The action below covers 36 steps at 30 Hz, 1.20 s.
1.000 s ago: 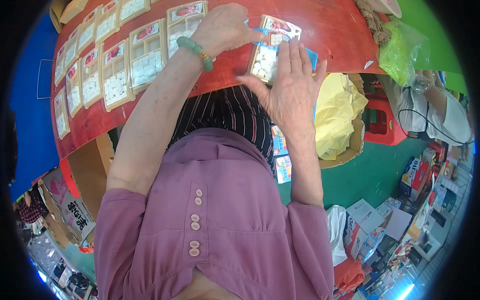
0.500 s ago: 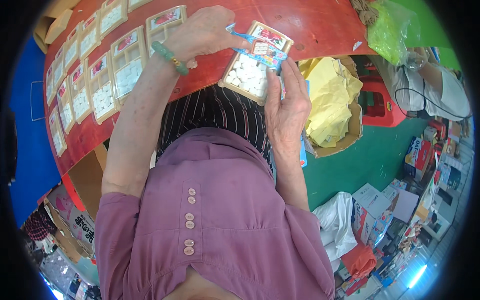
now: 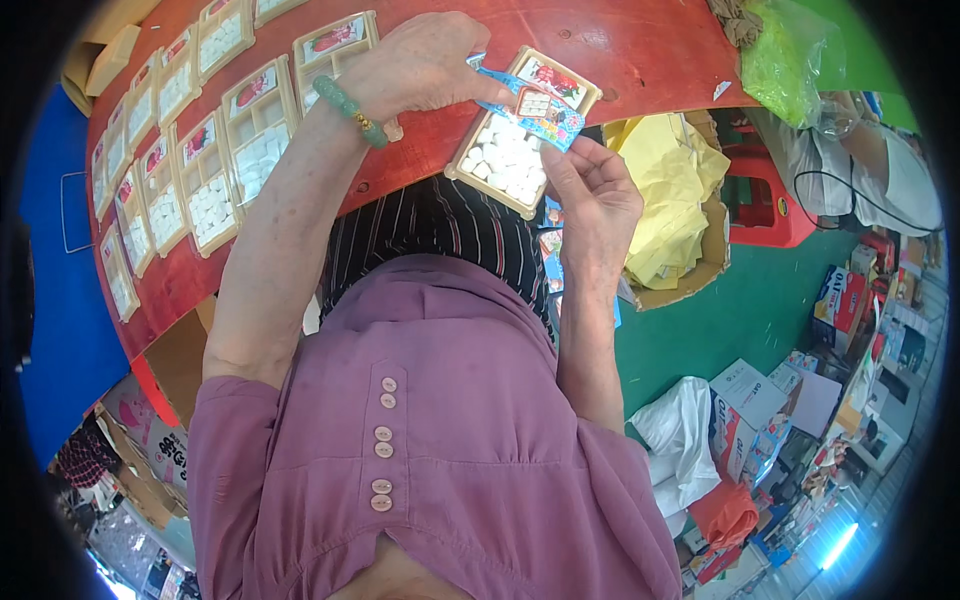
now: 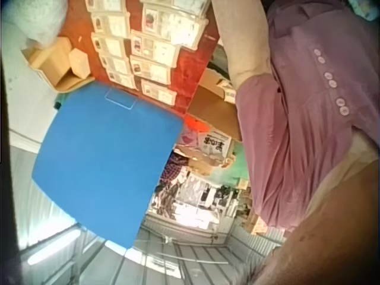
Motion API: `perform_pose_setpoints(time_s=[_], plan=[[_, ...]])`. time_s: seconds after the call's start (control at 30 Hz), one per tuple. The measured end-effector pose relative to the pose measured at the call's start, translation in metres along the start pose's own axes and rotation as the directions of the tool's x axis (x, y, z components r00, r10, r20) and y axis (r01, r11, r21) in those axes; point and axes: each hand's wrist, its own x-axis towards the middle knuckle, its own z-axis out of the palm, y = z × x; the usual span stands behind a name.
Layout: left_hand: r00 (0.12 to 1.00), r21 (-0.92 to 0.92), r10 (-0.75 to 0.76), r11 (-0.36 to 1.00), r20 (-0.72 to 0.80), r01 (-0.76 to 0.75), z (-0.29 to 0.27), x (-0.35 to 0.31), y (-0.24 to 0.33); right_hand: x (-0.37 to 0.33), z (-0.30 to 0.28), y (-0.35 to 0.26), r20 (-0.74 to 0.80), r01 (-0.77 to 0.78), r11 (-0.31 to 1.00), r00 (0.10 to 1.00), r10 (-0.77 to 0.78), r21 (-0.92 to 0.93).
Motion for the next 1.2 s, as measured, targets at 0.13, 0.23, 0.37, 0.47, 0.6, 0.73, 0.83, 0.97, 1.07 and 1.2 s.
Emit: perform_pose_setpoints(time_s=[0.13,0.23,0.37,0.47,0.6,0.73,0.83,0.97,1.07,1.2], plan=[[0.956,0.149,0.200,0.974,-0.216,-0.170,0.003,0.002,-0.003,-0.005,0.002,0.002,0.026,-0.098,0.980,0.995,0.095,0.172],[0.998,-0.007,0.062,0.998,-0.004,-0.062,-0.005,0.001,-0.001,-0.011,0.004,0.006,0.040,-0.107,0.970,0.994,0.100,0.216],[0.997,-0.012,0.067,0.998,-0.027,-0.067,-0.006,-0.002,0.001,-0.013,0.007,0.003,0.052,-0.184,0.947,0.983,0.176,0.265],[0.998,-0.002,0.069,0.998,-0.016,-0.069,-0.006,-0.001,0.000,-0.012,0.005,0.002,0.079,-0.238,0.948,0.971,0.227,0.210],[0.997,-0.022,0.073,0.997,-0.030,-0.073,-0.006,-0.003,0.000,-0.007,0.003,0.005,0.084,-0.246,0.944,0.969,0.233,0.219],[0.971,0.130,0.140,0.985,-0.192,-0.116,0.001,-0.022,0.012,-0.002,0.004,0.011,0.075,-0.286,0.910,0.958,0.276,0.301],[0.976,0.126,0.113,0.988,-0.185,-0.091,-0.008,-0.015,0.011,-0.004,0.008,0.007,0.093,-0.278,0.910,0.960,0.262,0.306],[0.994,-0.070,-0.027,0.997,0.109,0.035,-0.019,-0.009,0.010,-0.002,0.003,0.007,0.171,-0.340,0.885,0.939,0.299,0.319],[0.995,-0.178,0.097,0.979,-0.010,-0.097,-0.022,-0.016,0.012,0.000,0.003,0.007,0.257,-0.404,0.823,0.911,0.323,0.400],[0.994,-0.132,0.105,0.986,0.020,-0.101,-0.016,-0.011,0.006,0.002,-0.001,0.009,0.374,-0.470,0.750,0.873,0.314,0.466]])
